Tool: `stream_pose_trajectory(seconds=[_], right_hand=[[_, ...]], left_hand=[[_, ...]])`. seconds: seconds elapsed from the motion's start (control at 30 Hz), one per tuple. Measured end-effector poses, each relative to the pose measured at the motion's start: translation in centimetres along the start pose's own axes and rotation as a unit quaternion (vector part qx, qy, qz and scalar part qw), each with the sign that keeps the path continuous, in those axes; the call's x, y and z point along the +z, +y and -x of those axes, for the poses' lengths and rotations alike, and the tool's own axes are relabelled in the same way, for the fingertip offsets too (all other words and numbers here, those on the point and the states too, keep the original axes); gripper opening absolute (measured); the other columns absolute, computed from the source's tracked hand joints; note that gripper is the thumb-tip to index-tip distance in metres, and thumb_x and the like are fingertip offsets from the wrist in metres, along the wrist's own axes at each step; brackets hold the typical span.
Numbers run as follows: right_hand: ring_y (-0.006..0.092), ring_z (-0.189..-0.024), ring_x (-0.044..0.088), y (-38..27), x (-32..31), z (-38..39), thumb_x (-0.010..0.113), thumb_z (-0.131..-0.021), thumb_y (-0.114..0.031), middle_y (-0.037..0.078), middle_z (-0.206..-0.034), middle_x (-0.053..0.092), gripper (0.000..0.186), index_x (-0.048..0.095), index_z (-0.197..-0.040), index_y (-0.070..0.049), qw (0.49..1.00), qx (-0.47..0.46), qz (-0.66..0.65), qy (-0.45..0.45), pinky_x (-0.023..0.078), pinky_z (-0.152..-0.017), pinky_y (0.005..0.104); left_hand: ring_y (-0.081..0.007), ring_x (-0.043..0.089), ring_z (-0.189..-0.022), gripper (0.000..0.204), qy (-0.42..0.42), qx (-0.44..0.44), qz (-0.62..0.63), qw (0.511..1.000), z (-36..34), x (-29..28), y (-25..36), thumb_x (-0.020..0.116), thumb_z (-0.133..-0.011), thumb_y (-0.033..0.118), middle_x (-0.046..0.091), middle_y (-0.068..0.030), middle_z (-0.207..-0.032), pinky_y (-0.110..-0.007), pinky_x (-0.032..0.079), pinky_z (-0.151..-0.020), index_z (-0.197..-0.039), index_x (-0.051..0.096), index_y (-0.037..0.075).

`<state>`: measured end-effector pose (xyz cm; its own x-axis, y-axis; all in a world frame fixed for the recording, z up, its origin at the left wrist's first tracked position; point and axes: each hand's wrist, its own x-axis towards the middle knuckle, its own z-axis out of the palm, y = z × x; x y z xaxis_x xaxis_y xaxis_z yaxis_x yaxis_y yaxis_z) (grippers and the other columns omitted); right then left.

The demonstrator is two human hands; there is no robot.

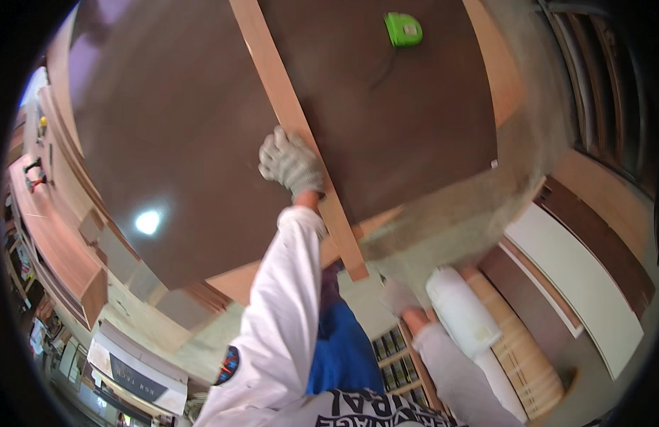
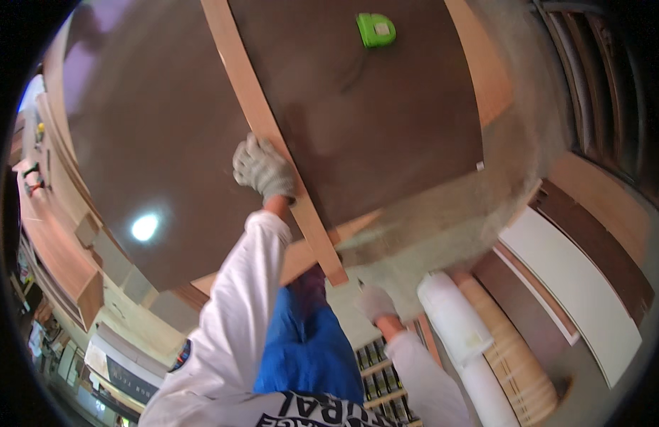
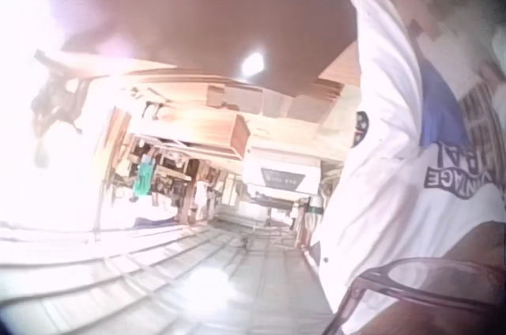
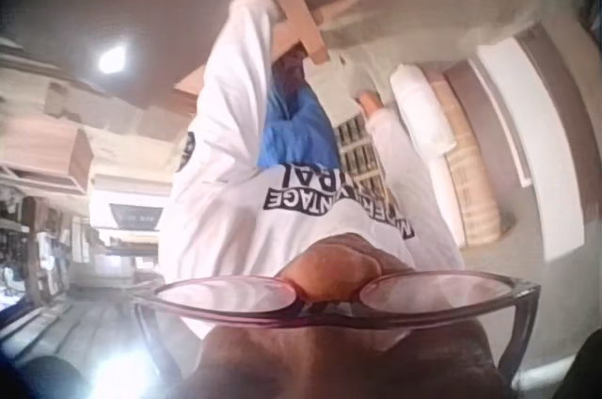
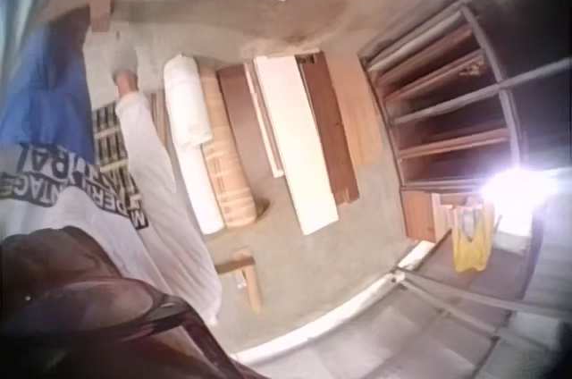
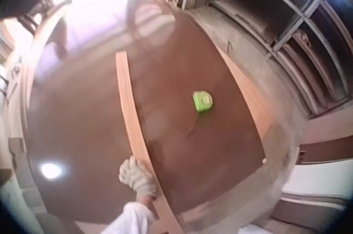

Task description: The person measures a large brown laminate sheet using a tape measure and a pencil, then uses a wooden board as a straight edge to cut a line across the sheet with a utility knife.

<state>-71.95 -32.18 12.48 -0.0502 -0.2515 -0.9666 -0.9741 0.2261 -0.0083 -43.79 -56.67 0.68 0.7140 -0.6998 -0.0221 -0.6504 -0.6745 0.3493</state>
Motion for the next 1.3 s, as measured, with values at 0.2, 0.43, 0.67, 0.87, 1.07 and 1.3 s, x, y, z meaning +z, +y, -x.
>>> stream_pose_trajectory(seconds=[0.2,0.43,0.67,0.87,1.07,1.3], right_hand=[[0.0322,-0.069,0.071,-0.8,-4.3,-0.6,0.063,-0.099,-0.031,0.019,-0.080,0.070,0.031,0.060,-0.102,0.000,0.953,0.009,-0.241,0.182,0.057,-0.064,0.0472],[0.0151,-0.057,0.063,-7.4,-7.6,-1.3,0.070,-0.099,-0.029,0.005,-0.071,0.064,0.029,0.057,-0.098,-0.003,0.833,-0.006,-0.530,0.159,0.052,-0.052,0.0379],[0.0415,-0.097,0.073,-10.8,0.3,-2.9,0.074,-0.091,-0.041,0.023,-0.103,0.074,0.043,0.069,-0.107,-0.001,0.937,0.030,-0.308,0.160,0.055,-0.086,0.0515],[0.0459,-0.119,0.060,-7.6,5.9,-4.7,0.075,-0.091,-0.033,0.026,-0.134,0.058,0.049,0.063,-0.125,0.001,0.939,-0.103,-0.168,0.282,0.052,-0.099,0.0528],[0.0454,-0.116,0.062,-7.2,6.1,-4.8,0.076,-0.090,-0.026,0.023,-0.133,0.055,0.041,0.061,-0.120,-0.002,0.933,-0.146,-0.141,0.298,0.054,-0.094,0.0543],[0.0436,-0.117,0.058,-6.2,2.0,0.1,0.072,-0.094,-0.034,0.025,-0.125,0.059,0.039,0.068,-0.114,-0.001,0.948,-0.205,-0.103,0.220,0.051,-0.096,0.0529]], left_hand=[[-0.0318,0.046,-0.136,0.042,-0.016,-0.032,0.007,0.999,-0.1,-1.2,1.5,0.051,-0.106,0.038,0.058,-0.0100,-0.137,-0.055,0.028,-0.113,-0.138,0.061,0.014],[-0.0309,0.046,-0.135,0.044,-0.027,-0.038,-0.014,0.999,-0.6,-0.7,0.7,0.050,-0.106,0.039,0.059,-0.0076,-0.135,-0.055,0.029,-0.112,-0.138,0.062,0.010],[-0.0320,0.047,-0.135,0.044,-0.004,-0.030,-0.016,0.999,-0.8,-1.6,-1.2,0.051,-0.106,0.042,0.059,-0.0082,-0.134,-0.056,0.029,-0.113,-0.135,0.062,0.011],[-0.0342,0.050,-0.132,0.060,0.004,-0.001,-0.040,0.999,-0.7,-4.1,2.4,0.063,-0.097,0.053,0.061,-0.0097,-0.132,-0.056,0.035,-0.110,-0.135,0.061,0.008],[-0.0351,0.068,-0.108,0.028,-0.064,-0.041,0.130,0.989,-4.6,-6.7,-4.4,0.063,-0.095,0.027,0.070,-0.0159,-0.113,-0.046,0.055,-0.095,-0.114,0.073,0.008],[-0.0388,0.066,-0.115,0.092,-0.232,-0.042,0.117,0.965,0.8,-11.4,-2.2,0.080,-0.088,0.050,0.065,-0.0242,-0.126,-0.048,0.055,-0.096,-0.152,0.042,-0.005]])
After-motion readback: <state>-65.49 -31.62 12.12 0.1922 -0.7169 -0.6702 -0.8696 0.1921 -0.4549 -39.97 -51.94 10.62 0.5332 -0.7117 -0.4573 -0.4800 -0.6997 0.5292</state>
